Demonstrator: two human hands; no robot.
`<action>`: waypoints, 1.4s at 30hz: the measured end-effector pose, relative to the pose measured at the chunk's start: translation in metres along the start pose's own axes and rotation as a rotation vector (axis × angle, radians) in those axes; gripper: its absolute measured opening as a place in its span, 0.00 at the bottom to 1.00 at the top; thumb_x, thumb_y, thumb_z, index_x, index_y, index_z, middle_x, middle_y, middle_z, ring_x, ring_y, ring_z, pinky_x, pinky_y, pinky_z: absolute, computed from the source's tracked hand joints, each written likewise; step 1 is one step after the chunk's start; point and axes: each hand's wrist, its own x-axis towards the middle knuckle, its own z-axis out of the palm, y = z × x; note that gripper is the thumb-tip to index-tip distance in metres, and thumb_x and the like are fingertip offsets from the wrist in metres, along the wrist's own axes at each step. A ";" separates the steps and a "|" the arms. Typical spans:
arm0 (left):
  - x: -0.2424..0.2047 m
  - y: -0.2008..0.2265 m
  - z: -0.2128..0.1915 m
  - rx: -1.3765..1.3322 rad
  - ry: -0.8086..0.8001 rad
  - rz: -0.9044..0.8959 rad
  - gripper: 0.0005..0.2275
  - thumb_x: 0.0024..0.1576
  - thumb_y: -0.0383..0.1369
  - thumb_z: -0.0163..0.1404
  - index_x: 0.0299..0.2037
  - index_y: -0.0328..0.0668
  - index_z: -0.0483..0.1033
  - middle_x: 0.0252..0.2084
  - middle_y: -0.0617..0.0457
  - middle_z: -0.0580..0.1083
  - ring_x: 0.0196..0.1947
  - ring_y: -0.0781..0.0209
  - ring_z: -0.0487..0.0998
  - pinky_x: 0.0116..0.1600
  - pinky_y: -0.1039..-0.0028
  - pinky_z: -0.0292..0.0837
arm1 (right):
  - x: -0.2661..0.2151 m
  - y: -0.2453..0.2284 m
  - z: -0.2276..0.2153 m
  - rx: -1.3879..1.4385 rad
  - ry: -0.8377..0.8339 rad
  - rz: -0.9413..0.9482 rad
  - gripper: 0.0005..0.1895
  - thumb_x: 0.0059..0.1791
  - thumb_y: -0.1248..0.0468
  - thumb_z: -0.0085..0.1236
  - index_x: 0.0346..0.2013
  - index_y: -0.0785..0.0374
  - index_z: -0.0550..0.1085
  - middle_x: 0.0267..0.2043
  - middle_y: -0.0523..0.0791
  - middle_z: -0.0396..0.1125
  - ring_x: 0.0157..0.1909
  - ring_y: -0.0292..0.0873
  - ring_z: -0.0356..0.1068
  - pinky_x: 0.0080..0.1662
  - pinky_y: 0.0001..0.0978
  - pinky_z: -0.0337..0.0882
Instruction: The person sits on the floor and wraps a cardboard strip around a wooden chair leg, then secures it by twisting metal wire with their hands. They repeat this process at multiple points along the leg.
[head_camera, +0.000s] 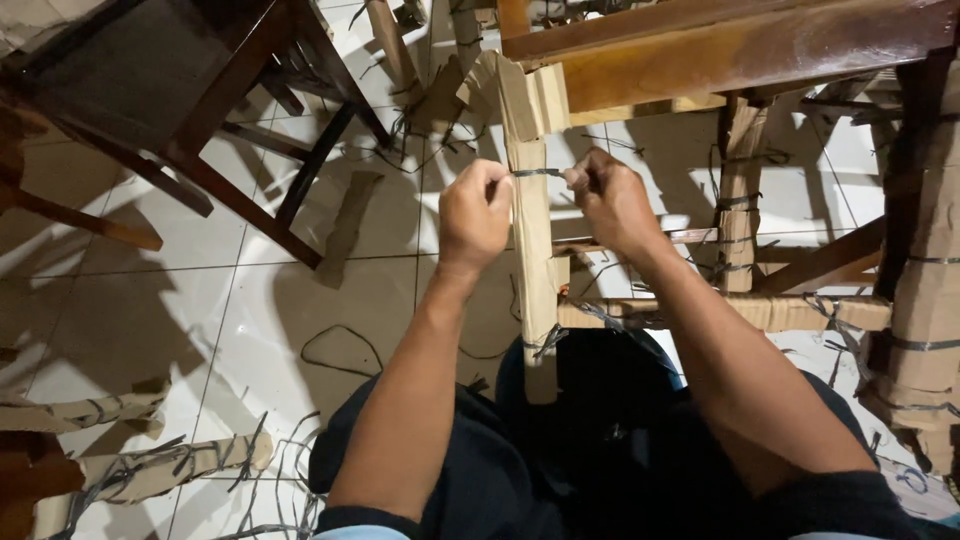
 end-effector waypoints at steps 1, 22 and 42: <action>-0.003 0.004 -0.002 0.000 0.002 0.001 0.01 0.56 0.28 0.55 0.34 0.45 0.75 0.30 0.47 0.76 0.33 0.46 0.81 0.38 0.62 0.76 | 0.002 0.010 -0.002 -0.001 0.000 -0.003 0.10 0.58 0.55 0.54 0.36 0.57 0.72 0.27 0.51 0.70 0.36 0.60 0.72 0.44 0.52 0.70; -0.069 0.005 0.044 -1.027 -0.268 -0.951 0.17 0.42 0.30 0.63 0.41 0.36 0.77 0.29 0.44 0.73 0.30 0.50 0.78 0.30 0.55 0.79 | -0.082 -0.045 -0.057 -0.184 -0.314 0.133 0.16 0.53 0.56 0.51 0.44 0.65 0.80 0.37 0.56 0.77 0.48 0.66 0.74 0.52 0.57 0.71; -0.080 0.057 0.028 -0.597 -0.228 -0.860 0.24 0.45 0.34 0.65 0.50 0.31 0.74 0.39 0.41 0.77 0.42 0.56 0.77 0.48 0.58 0.75 | -0.106 0.044 0.062 -0.473 -0.056 -0.044 0.09 0.45 0.61 0.57 0.39 0.56 0.77 0.35 0.47 0.72 0.46 0.60 0.74 0.45 0.56 0.73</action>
